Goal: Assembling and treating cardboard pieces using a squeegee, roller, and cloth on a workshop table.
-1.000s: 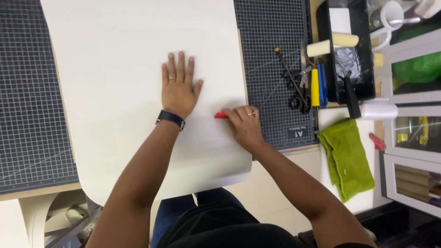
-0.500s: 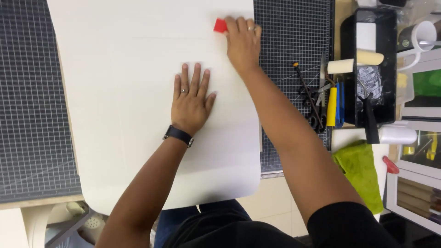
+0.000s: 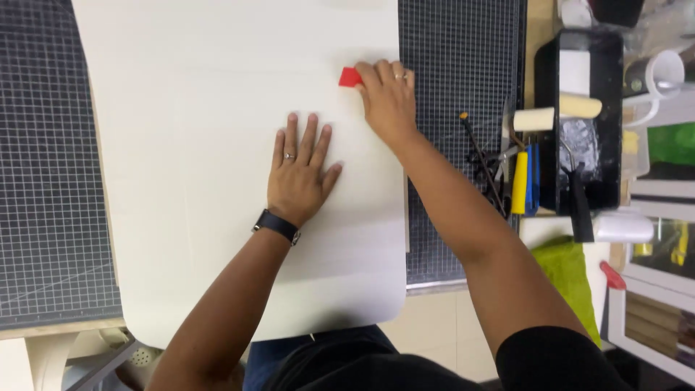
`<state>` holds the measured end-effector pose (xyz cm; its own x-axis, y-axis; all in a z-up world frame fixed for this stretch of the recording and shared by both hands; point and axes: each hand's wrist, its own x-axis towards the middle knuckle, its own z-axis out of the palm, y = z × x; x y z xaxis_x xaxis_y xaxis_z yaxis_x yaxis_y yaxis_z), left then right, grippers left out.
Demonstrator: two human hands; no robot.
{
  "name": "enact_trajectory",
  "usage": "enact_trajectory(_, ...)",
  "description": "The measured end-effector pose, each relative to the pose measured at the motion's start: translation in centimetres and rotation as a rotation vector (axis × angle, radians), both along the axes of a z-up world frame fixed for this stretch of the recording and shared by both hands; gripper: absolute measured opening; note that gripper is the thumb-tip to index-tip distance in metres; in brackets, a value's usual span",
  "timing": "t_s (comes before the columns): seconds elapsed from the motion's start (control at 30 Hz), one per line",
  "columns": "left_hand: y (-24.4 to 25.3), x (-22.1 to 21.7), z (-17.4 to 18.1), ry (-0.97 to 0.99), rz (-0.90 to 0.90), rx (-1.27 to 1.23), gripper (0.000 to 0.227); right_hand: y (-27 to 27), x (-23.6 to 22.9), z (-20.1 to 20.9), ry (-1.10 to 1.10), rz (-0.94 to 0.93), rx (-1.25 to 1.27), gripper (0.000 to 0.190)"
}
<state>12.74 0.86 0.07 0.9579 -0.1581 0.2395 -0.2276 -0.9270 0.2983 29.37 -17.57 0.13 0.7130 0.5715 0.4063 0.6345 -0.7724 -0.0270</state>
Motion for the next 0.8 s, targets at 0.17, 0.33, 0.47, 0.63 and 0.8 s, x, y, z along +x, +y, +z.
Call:
enact_trajectory(0.17, -1.5, 1.0, -0.8, -0.161, 0.074, -0.022, 0.051, 0.7, 5.1, 0.4, 0.304, -0.071, -0.003, 0.03)
enact_trajectory(0.33, -1.4, 2.9, -2.0, -0.137, 0.061, -0.056, 0.041, -4.1, -4.9, 1.5, 0.218, -0.025, -0.02, 0.026)
enact_trajectory(0.47, -1.4, 2.6, 0.2, 0.163, 0.011, -0.043, 0.06, -7.5, -13.4, 1.4, 0.328, 0.092, 0.0, 0.024)
enact_trajectory(0.63, -1.6, 3.0, 1.0, 0.389, -0.03, 0.008, 0.065, -6.1, -1.6, -2.5, 0.096, 0.05, -0.023, 0.024)
enact_trajectory(0.8, -1.0, 2.6, -0.4, 0.018, -0.06, -0.03, 0.06, -2.5, 4.6, 0.4, 0.187, 0.016, -0.095, 0.024)
